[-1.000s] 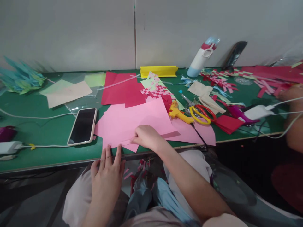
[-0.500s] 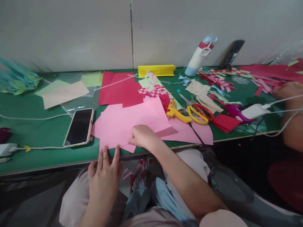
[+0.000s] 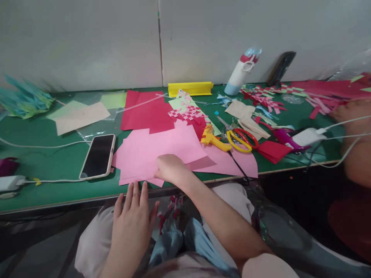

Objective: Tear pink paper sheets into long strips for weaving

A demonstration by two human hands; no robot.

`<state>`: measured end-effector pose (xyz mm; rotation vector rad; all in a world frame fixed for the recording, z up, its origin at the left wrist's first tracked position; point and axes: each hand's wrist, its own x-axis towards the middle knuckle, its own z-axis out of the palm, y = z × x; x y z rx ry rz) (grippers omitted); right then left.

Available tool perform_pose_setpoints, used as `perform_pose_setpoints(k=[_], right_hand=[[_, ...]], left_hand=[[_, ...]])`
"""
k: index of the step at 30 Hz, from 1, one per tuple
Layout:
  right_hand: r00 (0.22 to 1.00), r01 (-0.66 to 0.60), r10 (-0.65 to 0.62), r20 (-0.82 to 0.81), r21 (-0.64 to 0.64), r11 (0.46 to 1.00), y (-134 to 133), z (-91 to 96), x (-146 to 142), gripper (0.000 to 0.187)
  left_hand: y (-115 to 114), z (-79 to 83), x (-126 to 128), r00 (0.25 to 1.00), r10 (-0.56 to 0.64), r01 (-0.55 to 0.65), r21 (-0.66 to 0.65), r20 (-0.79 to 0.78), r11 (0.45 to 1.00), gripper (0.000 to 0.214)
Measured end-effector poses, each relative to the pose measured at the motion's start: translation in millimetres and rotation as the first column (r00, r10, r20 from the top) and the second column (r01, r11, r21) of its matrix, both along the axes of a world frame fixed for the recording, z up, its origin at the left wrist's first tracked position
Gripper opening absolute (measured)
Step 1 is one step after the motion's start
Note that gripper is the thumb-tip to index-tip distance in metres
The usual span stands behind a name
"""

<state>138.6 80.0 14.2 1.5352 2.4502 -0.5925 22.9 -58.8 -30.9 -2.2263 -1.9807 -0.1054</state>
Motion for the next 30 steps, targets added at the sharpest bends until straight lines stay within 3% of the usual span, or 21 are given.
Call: perform_pose_setpoints(k=[4, 15, 22, 30], right_hand=[[1.000, 0.013, -0.013, -0.013, -0.008, 1.000, -6, -1.6, -5, 0.031], [0.996, 0.059, -0.059, -0.071, -0.003, 0.998, -10, -11.7, -5, 0.026], [0.994, 0.066, -0.067, -0.091, -0.019, 0.998, -9, -12.2, -4, 0.025], [0.989, 0.069, -0.072, -0.129, -0.027, 0.997, -9, -14.2, 14, 0.026]], left_hand=[[1, -5.4, -2, 0.998, -0.031, 0.030, 0.040, 0.047, 0.999, 0.051], [10, -13.5, -22, 0.997, 0.065, -0.069, 0.119, 0.034, 0.991, 0.056], [11, -12.9, -22, 0.993, 0.117, -0.118, 0.056, 0.018, 0.991, 0.055], [6, -7.4, -25, 0.998, 0.053, -0.054, -0.036, -0.031, 0.998, 0.054]])
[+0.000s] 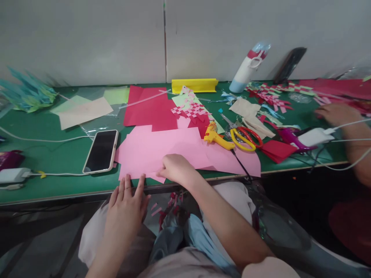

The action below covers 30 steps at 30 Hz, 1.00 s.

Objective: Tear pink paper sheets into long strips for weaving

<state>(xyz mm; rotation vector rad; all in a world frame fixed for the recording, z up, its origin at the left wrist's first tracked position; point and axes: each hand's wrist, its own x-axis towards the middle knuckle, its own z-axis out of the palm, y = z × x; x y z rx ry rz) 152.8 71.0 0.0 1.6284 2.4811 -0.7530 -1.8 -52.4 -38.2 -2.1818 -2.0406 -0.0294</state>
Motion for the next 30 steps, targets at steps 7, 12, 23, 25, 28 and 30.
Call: perform_pose_setpoints(k=[7, 12, 23, 25, 28, 30], right_hand=[[0.996, 0.052, -0.048, -0.077, 0.051, 0.997, -7, -2.5, 27, 0.022], [0.991, 0.008, -0.001, -0.133, 0.054, 0.999, -7, -0.7, 35, 0.016], [0.965, -0.006, 0.021, -0.263, 0.056, 0.998, -5, 1.2, 61, 0.010], [0.950, -0.049, 0.061, -0.307, 0.047, 0.998, -6, 0.4, 67, 0.009], [0.952, -0.057, 0.062, -0.299, 0.028, 0.998, -7, -1.3, 74, 0.012], [0.959, -0.034, 0.036, -0.281, 0.012, 0.999, -6, -2.2, 76, 0.013]], left_hand=[[1, 8.6, 7, 0.999, -0.001, -0.001, -0.046, -0.044, 0.999, 0.057], [1, 11.8, 7, 0.995, -0.024, 0.022, -0.027, -0.100, 0.999, 0.056], [3, 0.8, 18, 0.988, -0.157, 0.157, 0.056, -0.010, 0.986, 0.052], [4, -0.3, 20, 0.985, -0.174, 0.175, 0.052, -0.022, 0.983, 0.053], [5, -2.1, 20, 0.985, -0.171, 0.172, 0.057, -0.028, 0.983, 0.053], [4, -3.6, 21, 0.986, -0.162, 0.164, 0.064, -0.029, 0.984, 0.052]])
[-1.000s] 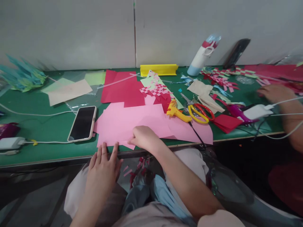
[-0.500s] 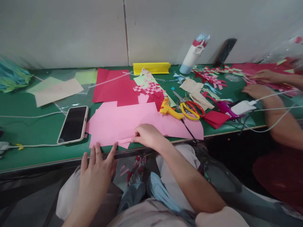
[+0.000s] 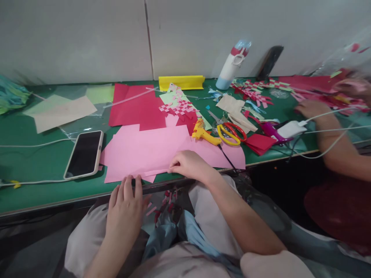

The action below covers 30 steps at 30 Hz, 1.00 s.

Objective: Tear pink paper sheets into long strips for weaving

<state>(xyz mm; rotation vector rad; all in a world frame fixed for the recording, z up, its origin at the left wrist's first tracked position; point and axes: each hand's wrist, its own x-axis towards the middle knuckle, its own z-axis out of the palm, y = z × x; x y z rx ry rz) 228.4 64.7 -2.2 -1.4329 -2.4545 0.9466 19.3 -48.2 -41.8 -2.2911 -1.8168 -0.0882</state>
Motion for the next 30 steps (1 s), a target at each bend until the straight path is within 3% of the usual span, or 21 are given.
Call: perform_pose_setpoints(k=[13, 21, 30], right_hand=[[0.976, 0.130, -0.134, 0.173, 0.031, 0.991, 2, -0.3, -12, 0.021], [0.956, 0.144, -0.146, 0.256, 0.025, 0.989, 3, 1.2, -18, 0.017], [0.938, 0.130, -0.122, 0.325, -0.004, 0.992, 7, 3.2, -20, 0.022]], left_hand=[[-4, -4.7, 16, 0.996, 0.094, -0.094, 0.014, 0.002, 0.995, 0.053], [-3, -7.4, 17, 0.992, 0.118, -0.118, -0.002, 0.054, 0.993, 0.050], [-2, -10.6, 16, 0.994, 0.104, -0.105, 0.014, 0.009, 0.994, 0.054]])
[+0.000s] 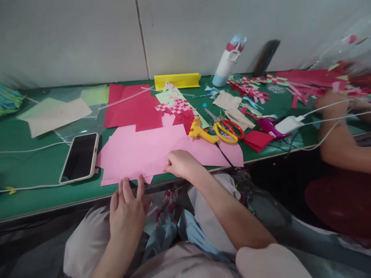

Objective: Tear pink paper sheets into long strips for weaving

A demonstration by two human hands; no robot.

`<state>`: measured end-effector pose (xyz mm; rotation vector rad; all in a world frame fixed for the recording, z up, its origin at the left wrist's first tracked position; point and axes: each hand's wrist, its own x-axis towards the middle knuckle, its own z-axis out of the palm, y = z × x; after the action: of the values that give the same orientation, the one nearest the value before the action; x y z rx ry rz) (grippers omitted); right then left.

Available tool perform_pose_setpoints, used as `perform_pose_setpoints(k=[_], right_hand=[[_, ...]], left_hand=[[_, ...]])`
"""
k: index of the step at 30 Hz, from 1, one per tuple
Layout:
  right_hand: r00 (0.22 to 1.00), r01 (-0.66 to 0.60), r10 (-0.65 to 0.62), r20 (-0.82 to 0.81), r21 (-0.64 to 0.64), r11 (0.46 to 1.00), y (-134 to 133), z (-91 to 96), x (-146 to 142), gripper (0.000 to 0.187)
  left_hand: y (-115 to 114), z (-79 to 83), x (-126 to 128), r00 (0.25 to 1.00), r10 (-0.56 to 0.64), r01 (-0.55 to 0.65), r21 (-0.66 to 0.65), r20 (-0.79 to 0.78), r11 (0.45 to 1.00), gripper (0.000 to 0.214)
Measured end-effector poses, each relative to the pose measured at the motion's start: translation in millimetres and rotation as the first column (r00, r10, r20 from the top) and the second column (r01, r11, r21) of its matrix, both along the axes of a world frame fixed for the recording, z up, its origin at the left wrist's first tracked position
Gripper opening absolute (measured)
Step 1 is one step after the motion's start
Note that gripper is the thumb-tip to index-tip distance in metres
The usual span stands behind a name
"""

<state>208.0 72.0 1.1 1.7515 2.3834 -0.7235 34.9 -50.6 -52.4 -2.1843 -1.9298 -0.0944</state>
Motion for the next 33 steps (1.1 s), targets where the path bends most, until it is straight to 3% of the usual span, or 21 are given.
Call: perform_pose_setpoints(k=[10, 17, 20, 24, 33], right_hand=[[1.000, 0.001, -0.001, 0.008, -0.037, 0.999, 1, 4.2, -1, 0.020], [0.999, -0.022, 0.023, 0.043, -0.033, 0.999, 1, 5.5, -2, 0.022], [0.998, -0.019, 0.021, 0.064, -0.041, 0.999, 1, 7.2, -3, 0.023], [0.998, -0.010, 0.013, 0.063, -0.047, 0.999, 2, 8.7, -4, 0.022], [0.998, -0.011, 0.013, 0.054, -0.039, 0.999, 1, 9.5, -4, 0.021]], left_hand=[[3, 8.2, 1, 0.998, -0.013, 0.014, -0.021, 0.061, 1.000, 0.056], [7, 16.6, 13, 0.997, -0.032, 0.026, -0.091, -0.070, 0.995, 0.067], [4, 16.0, 15, 0.999, -0.020, 0.015, -0.085, -0.050, 0.996, 0.067], [-1, 16.5, 7, 0.999, 0.037, -0.036, -0.063, 0.015, 0.997, 0.062], [1, 20.2, -9, 1.000, 0.011, -0.011, -0.043, -0.017, 0.999, 0.053]])
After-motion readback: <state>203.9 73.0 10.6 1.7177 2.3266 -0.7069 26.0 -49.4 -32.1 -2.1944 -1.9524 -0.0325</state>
